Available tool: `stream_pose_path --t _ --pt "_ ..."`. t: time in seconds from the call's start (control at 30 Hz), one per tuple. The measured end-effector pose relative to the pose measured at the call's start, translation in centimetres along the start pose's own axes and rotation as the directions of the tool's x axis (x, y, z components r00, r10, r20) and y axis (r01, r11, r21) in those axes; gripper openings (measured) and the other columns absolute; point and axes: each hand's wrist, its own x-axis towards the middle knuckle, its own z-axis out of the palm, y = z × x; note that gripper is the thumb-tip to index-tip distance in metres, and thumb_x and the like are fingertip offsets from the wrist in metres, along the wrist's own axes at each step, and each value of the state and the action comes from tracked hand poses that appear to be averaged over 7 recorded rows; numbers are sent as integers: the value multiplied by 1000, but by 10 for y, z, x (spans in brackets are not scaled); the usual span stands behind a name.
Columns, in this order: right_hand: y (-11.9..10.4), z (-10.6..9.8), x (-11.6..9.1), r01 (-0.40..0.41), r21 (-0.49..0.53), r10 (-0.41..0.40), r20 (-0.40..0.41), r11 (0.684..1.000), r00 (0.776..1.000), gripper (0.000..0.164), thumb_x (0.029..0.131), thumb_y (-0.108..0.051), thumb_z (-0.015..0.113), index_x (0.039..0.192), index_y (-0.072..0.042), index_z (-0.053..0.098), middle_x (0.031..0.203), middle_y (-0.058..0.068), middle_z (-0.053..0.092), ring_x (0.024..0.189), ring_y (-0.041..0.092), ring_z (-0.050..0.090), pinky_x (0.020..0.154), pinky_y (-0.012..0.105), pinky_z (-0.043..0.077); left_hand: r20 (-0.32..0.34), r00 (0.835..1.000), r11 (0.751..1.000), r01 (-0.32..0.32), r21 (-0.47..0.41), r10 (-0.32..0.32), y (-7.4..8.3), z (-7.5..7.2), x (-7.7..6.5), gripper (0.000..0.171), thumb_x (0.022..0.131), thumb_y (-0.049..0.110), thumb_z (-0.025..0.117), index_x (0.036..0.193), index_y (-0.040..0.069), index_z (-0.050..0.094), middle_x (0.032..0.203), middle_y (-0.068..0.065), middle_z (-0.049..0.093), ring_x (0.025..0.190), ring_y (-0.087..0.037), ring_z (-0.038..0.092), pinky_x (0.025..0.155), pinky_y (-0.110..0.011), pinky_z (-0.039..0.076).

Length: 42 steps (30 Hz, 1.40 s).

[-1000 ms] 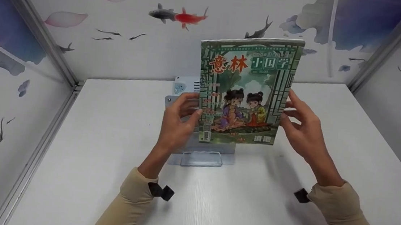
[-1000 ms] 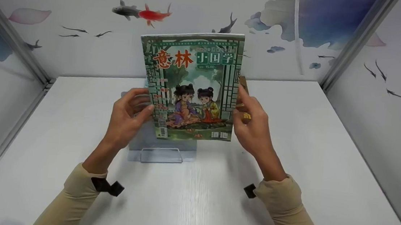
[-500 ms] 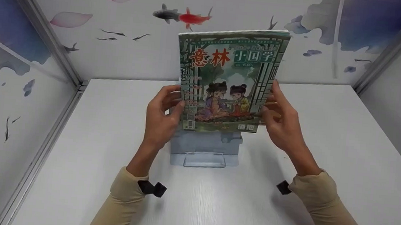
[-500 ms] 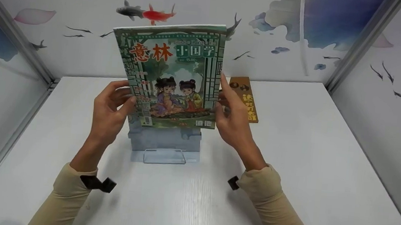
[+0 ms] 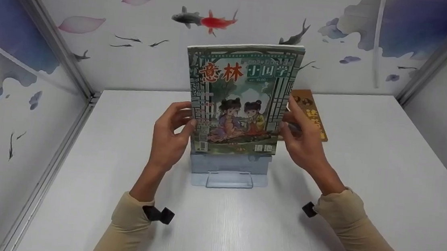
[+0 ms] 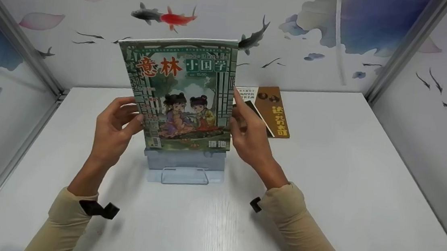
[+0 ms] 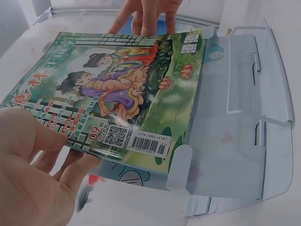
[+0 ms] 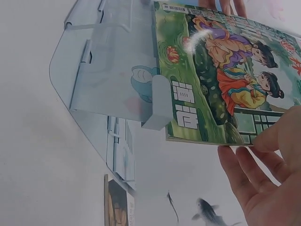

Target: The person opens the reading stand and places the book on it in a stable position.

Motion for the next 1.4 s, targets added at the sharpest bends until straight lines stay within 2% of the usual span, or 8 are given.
stream_pose_path --t 0.2,0.37,0.47,0.77,0.9,1.0,1.23,1.4 --pt "0 -4 -2 -26 2 26 -13 1000 1000 78 107 -2 64 170 -38 34 128 7 74 123 23 73 100 50 64 24 1000 1000 5 -21 -5 -1 0 4 37 107 7 67 143 16 64 135 -2 74 122 -21 73 112 -48 58" --pt "-1 -4 -4 -47 42 50 -51 998 997 53 106 -9 70 153 -29 59 136 -2 76 122 16 75 96 33 65 49 999 999 17 -38 -15 -2 -4 5 37 107 6 66 142 16 64 132 -2 75 121 -20 74 102 -48 64" --pt "-1 -1 -6 -33 29 35 -61 999 998 41 105 -12 71 144 -24 65 129 -3 78 116 14 76 91 26 65 69 998 999 15 -36 -13 -4 -9 4 37 106 4 66 142 16 64 131 -3 75 119 -21 74 98 -47 65" --pt "-4 0 -9 -70 -25 67 -101 997 993 42 104 -10 73 144 -22 66 118 0 76 109 10 72 90 17 61 93 996 999 -14 -36 17 -10 -13 7 39 106 7 68 143 17 64 134 -3 75 121 -22 74 99 -46 65" --pt "-7 -2 -10 -76 -35 72 -120 996 990 41 104 -10 72 144 -22 67 116 0 75 108 12 72 91 16 61 97 995 998 -26 -56 31 -13 -12 9 38 106 9 68 143 18 64 134 -3 75 120 -21 75 103 -46 63" --pt "-2 -3 -9 -26 -36 21 -137 999 990 42 104 -9 72 143 -22 68 115 0 75 106 13 73 90 17 61 88 994 997 -67 -49 71 -14 -10 10 38 106 9 68 143 17 64 134 -2 75 118 -20 75 107 -46 62" --pt "6 -1 -8 42 -34 -46 -126 999 991 48 103 -8 74 148 -22 63 116 2 75 103 12 73 88 22 64 114 987 993 -111 -30 114 -17 -10 13 38 106 8 68 143 17 63 135 -4 73 118 -22 74 99 -43 65" --pt "6 -4 -5 68 -39 -72 -110 997 991 51 103 -10 74 150 -23 60 115 3 74 104 15 74 89 29 66 138 986 996 -94 0 94 -11 -12 16 40 104 4 68 140 18 60 134 -5 67 115 -25 74 94 -41 67"
